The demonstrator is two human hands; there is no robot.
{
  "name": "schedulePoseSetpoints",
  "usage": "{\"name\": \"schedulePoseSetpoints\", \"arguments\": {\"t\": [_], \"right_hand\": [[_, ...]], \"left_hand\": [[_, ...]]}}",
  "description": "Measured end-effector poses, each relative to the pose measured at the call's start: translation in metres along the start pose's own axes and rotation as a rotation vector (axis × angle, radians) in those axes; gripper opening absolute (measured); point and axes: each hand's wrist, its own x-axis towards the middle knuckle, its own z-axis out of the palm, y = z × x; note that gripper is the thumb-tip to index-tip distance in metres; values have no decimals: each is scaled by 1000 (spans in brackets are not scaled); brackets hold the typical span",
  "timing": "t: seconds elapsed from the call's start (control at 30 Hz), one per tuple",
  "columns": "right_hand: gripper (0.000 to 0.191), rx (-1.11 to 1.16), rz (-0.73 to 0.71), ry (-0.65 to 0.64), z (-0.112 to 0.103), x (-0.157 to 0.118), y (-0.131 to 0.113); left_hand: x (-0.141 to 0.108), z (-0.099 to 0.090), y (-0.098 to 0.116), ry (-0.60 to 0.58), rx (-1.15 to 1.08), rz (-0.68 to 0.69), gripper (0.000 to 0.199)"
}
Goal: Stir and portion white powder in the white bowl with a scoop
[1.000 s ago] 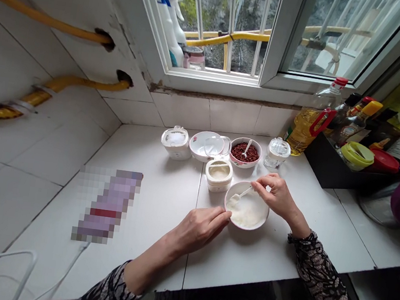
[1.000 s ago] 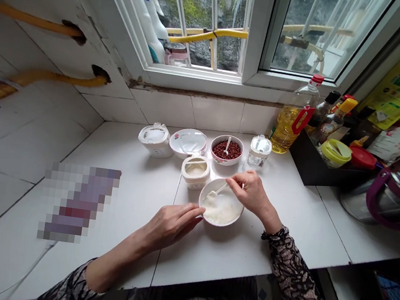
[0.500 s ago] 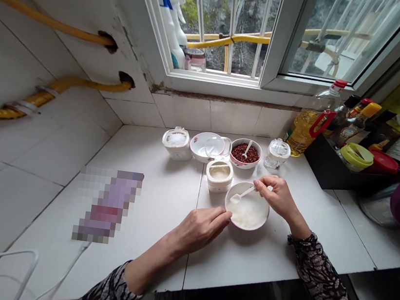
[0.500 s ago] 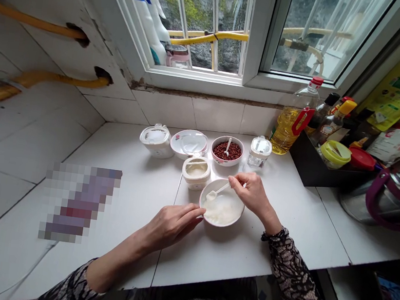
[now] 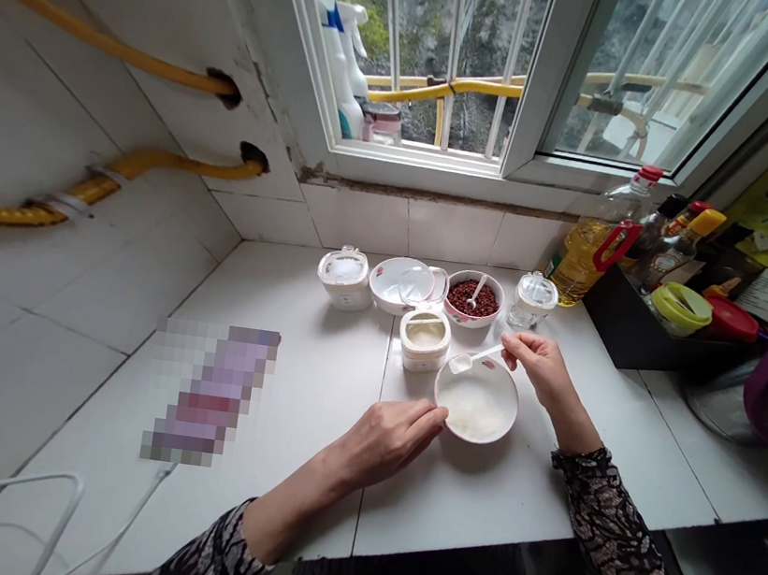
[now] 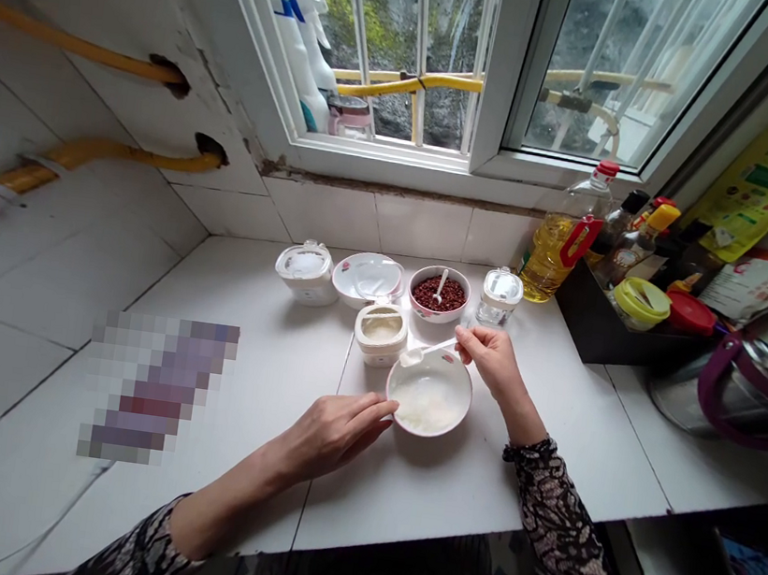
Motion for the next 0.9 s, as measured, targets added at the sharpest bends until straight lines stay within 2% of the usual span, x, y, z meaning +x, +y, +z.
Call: {"name": "schedulePoseSetpoints", "arguments": {"t": [0.17,0.27,0.33,0.47,0.53,0.6,0.7,0.8,0.9], "right_hand": [[53,55,-66,134,9,7,-2],[50,27,-157,233,19,6,-5],[43,-93,-268,266,26,3,-6],[30,-526,-583,240,38,-6,-7],[27,-623,-668,249,39,-8,-8],[26,-599,-676,308,37,-9,-9],[32,-453,-592,369,25,-9,-11],[37,-339,-478,210,9,-10,-12],[35,-406,-484,-13,-2,-9,-7]], "left_hand": [[1,0,0,10,-1,9,20],[1,0,0,13,-9,15,19],[1,-1,0,16,-12,16,20],[2,-1,1,8,0,10,21],[2,-1,1,8,2,9,21],[2,0,0,12,-4,12,21],[1,0,0,13,-13,12,20],[1,0,-1,14,-11,9,19],[1,0,0,14,-12,5,20]]}}
